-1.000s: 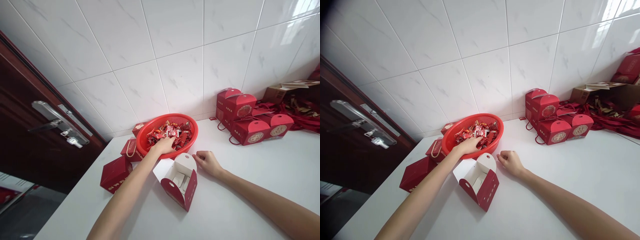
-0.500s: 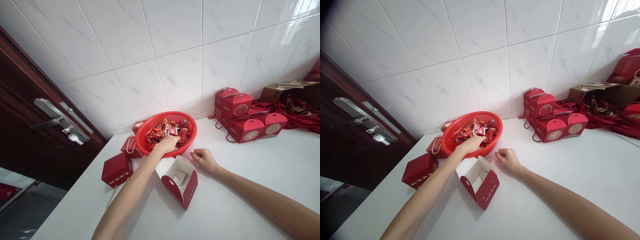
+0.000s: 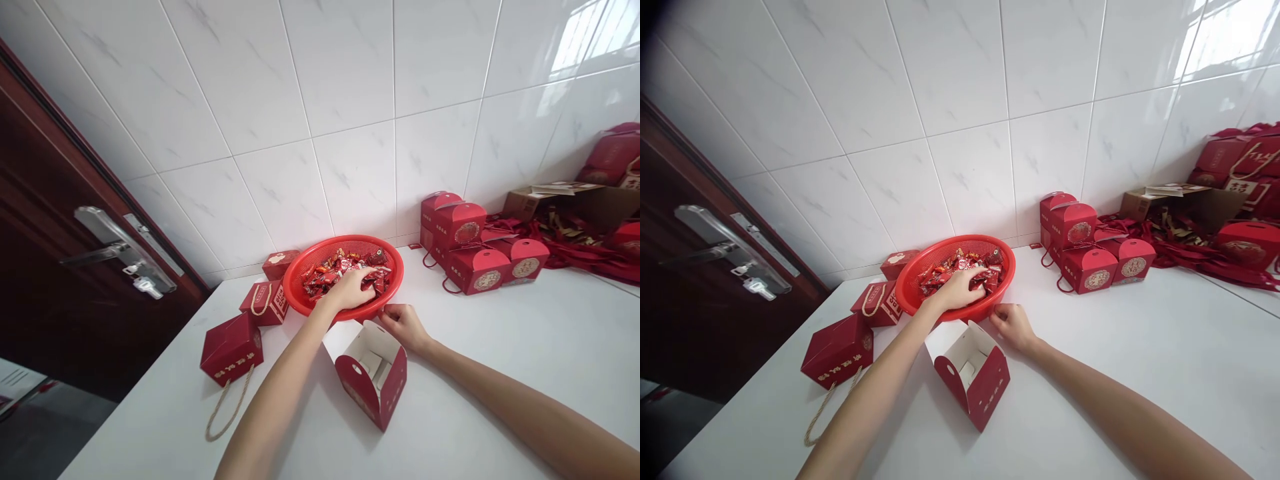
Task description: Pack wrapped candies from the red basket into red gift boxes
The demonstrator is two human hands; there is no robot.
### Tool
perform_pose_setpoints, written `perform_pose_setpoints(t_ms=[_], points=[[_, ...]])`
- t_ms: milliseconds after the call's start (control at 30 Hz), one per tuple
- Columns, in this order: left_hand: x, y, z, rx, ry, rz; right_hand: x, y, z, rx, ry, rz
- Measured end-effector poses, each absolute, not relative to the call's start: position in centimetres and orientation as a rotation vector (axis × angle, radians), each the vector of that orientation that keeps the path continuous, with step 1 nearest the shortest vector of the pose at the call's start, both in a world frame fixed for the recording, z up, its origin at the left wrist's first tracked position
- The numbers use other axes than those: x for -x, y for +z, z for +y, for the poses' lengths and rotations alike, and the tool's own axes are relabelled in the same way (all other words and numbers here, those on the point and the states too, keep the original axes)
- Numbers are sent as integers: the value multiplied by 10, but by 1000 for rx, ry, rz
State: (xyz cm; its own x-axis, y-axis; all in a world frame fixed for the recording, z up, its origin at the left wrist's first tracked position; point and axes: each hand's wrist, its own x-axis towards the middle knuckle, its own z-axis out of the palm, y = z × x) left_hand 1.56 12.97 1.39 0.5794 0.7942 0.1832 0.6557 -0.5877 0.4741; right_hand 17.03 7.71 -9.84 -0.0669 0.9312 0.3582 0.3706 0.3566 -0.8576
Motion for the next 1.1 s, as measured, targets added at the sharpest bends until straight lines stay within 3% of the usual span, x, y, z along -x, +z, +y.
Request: perform_pose_setpoints(t_ms=[267,600,867,967,1100], points=[[0,14,140,-1915,1142,1233,-171,-93,73,1184,662,-1663],[2,16,138,-1731,1203,1162,-173,-79,66,1104,543,-1609],[2,22,131,-1756,1232,1178,-179,-20,72,977,441,-1522],[3,21,131,-1749,1289,1176,-166,3,93,975,598,-1452],[3,19,132,-1691,1426,1178,-145,14,122,947,1077,-1361]])
